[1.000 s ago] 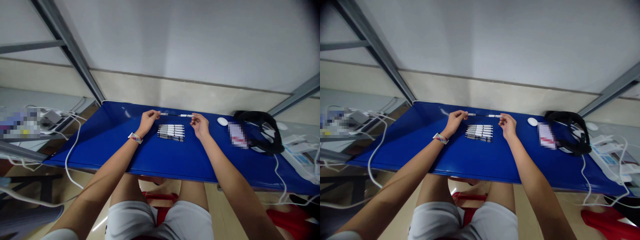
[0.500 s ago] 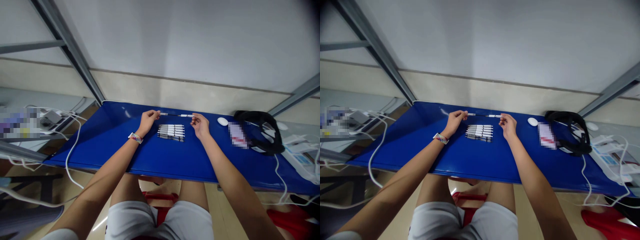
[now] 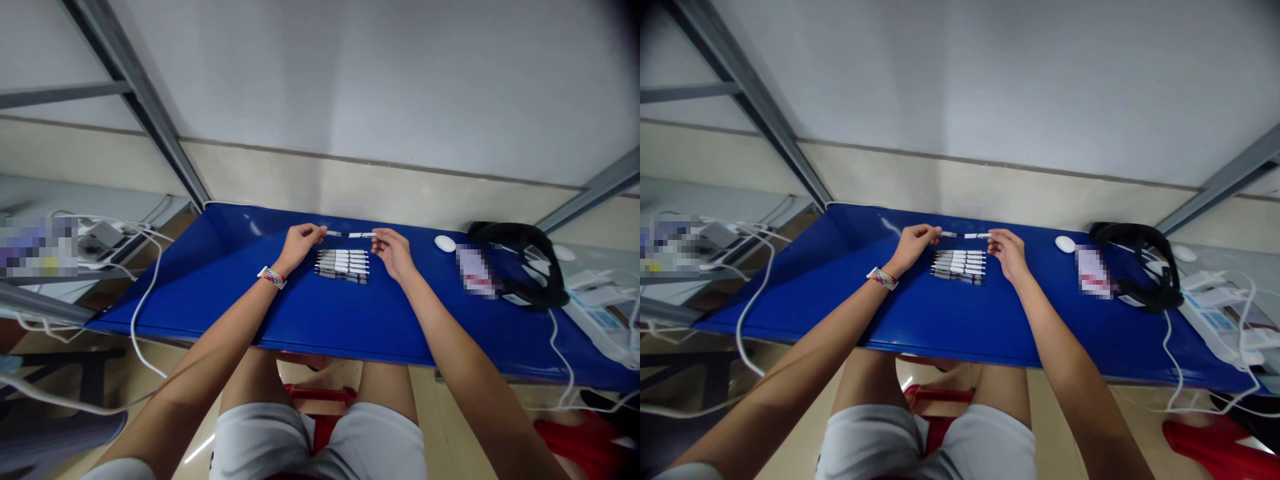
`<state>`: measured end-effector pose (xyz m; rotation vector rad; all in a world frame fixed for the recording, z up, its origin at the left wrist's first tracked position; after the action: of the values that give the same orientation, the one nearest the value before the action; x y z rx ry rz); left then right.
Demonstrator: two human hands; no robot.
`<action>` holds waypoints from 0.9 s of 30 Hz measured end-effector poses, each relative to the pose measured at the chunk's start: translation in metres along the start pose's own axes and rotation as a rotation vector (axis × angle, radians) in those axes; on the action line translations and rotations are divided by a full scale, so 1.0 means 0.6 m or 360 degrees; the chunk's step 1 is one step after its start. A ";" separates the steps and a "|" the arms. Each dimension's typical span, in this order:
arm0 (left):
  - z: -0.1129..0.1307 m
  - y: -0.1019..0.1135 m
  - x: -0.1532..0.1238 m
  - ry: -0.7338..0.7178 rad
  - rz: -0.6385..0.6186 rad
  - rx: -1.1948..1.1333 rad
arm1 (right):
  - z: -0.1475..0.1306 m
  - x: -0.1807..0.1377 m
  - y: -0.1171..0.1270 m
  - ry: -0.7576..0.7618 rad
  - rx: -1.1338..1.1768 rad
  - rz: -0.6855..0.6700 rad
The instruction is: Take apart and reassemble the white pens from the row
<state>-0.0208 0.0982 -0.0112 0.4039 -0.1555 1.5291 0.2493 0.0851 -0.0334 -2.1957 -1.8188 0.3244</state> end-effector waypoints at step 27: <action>0.014 -0.013 -0.009 -0.0174 -0.0188 -0.0003 | 0.006 -0.014 -0.024 -0.0129 0.0023 -0.0146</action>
<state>-0.0119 0.0903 -0.0064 0.4872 -0.2146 1.3913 0.2329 0.0796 -0.0319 -2.1100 -1.9458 0.4113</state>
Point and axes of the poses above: each hand's wrist, its own x-axis towards the middle knuckle, its own y-axis out of the back of the hand, z = x × y, the point moved 6 cm from there along x, towards the middle knuckle, and after that the axes turned 4 degrees about z, right-handed, at the moved point
